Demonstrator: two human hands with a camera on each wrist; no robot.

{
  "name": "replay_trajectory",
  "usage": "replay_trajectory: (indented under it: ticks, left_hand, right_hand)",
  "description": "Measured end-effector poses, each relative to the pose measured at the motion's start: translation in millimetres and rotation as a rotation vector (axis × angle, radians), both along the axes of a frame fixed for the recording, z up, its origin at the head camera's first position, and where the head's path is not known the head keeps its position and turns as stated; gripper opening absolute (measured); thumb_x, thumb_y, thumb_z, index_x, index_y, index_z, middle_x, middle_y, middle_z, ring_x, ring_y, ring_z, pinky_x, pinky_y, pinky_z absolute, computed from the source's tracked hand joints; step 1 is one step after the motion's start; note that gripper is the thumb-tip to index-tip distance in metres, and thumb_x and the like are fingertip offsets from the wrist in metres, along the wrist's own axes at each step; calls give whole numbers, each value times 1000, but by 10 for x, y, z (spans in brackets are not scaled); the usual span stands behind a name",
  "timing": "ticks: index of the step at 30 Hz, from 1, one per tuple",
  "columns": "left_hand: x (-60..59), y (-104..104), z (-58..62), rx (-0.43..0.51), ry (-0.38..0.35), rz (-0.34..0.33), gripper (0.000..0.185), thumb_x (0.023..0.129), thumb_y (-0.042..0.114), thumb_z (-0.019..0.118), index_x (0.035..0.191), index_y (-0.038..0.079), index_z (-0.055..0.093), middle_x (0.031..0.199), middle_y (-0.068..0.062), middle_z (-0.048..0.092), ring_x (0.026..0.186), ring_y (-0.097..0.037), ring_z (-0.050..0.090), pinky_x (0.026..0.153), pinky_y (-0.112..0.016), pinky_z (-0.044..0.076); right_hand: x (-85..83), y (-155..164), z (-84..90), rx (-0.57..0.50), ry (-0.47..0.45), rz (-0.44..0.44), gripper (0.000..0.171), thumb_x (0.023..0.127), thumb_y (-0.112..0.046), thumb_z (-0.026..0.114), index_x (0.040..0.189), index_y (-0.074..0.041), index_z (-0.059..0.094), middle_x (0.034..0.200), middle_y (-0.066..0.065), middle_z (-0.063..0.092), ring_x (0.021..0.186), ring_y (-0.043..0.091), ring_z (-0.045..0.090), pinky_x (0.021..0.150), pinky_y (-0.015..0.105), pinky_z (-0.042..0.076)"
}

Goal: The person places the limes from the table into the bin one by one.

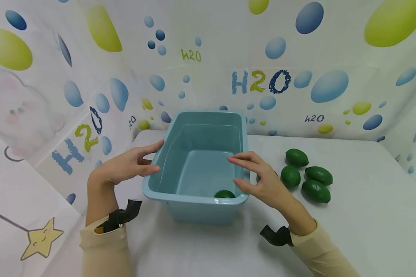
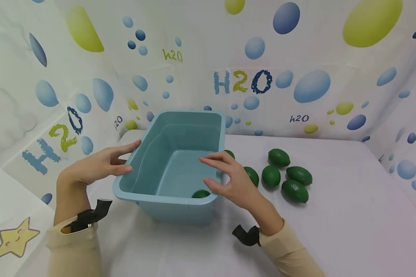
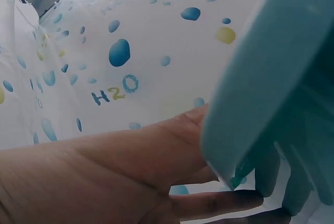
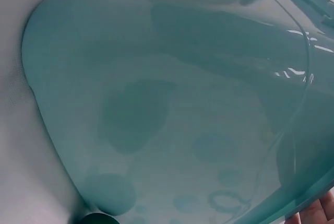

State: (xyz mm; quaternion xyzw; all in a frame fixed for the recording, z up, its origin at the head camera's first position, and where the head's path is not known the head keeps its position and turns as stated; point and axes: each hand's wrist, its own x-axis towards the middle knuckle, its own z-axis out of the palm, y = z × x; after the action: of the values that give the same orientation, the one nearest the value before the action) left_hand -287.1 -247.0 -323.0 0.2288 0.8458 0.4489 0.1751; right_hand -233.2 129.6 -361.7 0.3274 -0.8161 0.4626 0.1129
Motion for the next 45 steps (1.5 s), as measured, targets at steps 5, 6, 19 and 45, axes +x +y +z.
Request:
replay_trajectory:
  ticks: [5, 6, 19, 45]
  left_hand:
    - [-23, 9, 117, -31, -1, 17, 78, 90, 25, 65, 153, 27, 18, 153, -5, 32, 133, -38, 42, 93, -53, 48]
    - [-27, 13, 129, -38, 0, 18, 78, 90, 26, 65, 153, 27, 18, 154, -5, 32, 134, -38, 42, 93, -53, 48]
    - [-34, 42, 149, -11, 15, 60, 77, 89, 24, 66, 152, 28, 22, 154, -3, 30, 134, -38, 42, 95, -56, 46]
    - [30, 42, 37, -25, 6, 30, 78, 90, 25, 64, 153, 28, 17, 157, -8, 24, 134, -43, 39, 94, -60, 44]
  right_hand:
    - [-18, -14, 37, -25, 14, -5, 46, 86, -10, 67, 131, -18, 59, 130, -4, 50, 124, 14, 46, 101, 41, 44]
    - [-18, -13, 36, -30, 17, -10, 45, 86, -10, 67, 130, -18, 59, 130, -4, 51, 124, 14, 46, 101, 42, 44]
    - [-57, 68, 90, -30, 115, -46, 42, 91, -12, 58, 132, -15, 56, 133, 0, 52, 127, 18, 47, 104, 47, 42]
    - [-293, 668, -349, 732, -144, -343, 55, 83, -21, 74, 132, -7, 55, 127, 17, 51, 116, 34, 52, 96, 47, 47]
